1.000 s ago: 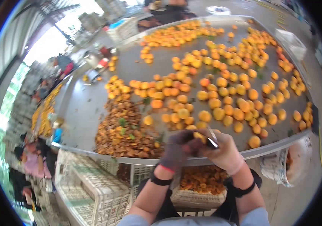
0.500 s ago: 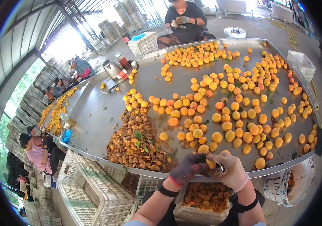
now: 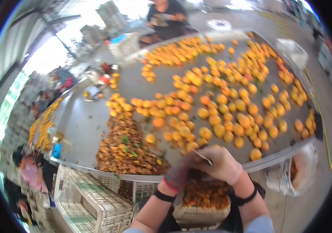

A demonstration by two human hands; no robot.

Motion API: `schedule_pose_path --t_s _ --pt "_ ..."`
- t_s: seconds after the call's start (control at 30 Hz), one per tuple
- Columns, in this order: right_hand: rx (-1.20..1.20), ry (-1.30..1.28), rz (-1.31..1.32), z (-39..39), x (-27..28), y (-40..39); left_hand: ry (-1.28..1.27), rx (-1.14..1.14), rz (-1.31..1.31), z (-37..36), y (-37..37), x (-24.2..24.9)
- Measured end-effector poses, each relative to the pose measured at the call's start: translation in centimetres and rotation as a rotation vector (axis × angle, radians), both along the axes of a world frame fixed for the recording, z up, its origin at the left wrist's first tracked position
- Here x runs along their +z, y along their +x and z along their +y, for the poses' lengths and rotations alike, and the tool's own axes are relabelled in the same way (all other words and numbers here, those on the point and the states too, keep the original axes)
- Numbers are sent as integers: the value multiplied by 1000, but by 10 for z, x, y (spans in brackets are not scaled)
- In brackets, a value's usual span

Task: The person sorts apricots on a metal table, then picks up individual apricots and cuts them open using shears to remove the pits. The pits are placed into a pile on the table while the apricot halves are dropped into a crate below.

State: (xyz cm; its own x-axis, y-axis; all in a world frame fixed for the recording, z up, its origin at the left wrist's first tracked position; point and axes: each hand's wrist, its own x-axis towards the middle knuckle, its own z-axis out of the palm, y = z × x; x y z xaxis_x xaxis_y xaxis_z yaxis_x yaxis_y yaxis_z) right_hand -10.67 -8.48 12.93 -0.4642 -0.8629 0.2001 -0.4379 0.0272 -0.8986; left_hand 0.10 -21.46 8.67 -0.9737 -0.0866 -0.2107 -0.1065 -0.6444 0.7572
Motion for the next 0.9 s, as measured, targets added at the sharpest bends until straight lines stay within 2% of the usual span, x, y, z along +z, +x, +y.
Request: schedule_pose_path --t_s 0.03,0.07,0.13,0.17,0.2,0.27,0.37,0.47,0.53,0.67,0.73,0.77,0.83,0.87,0.9 --pt "-44 -34 43 -1 -10 -4 41 21 -172 3 -6 2" --pt "-156 -74 -44 2 -14 -6 70 38 -347 3 -9 3" --pt "-425 -214 -249 9 -16 -7 273 -77 -212 -7 -11 -10" --pt "-510 -258 -308 11 -14 -10 389 -35 -296 -6 -12 -11" --pt "-596 -307 -366 14 -12 -12 337 11 -347 0 -14 -12" --pt "-599 -893 -910 15 -6 -19 282 49 -397 9 -18 -11" --pt "-698 -991 -872 4 -6 -19 277 50 -511 19 -23 -13" --pt "-645 -935 -812 1 -9 -14 298 113 -454 23 -24 -28" --pt "-609 -918 -705 -2 -12 -13 295 14 -445 19 -24 -26" --pt "-496 -872 -680 1 -15 -9 254 2 -489 24 -26 -20" --pt "-333 -822 -818 5 -12 -13 200 97 -361 31 -27 -25" --pt "-330 -822 -814 6 -15 -16 200 97 -356 31 -25 -25" --pt "-195 -881 -1091 3 -24 -28 61 19 -380 26 -21 -22" --pt "-207 -902 -1155 -1 -26 -29 45 22 -344 27 -24 -14" --pt "-181 -918 -1124 -3 -27 -31 43 55 -436 33 -24 -3"
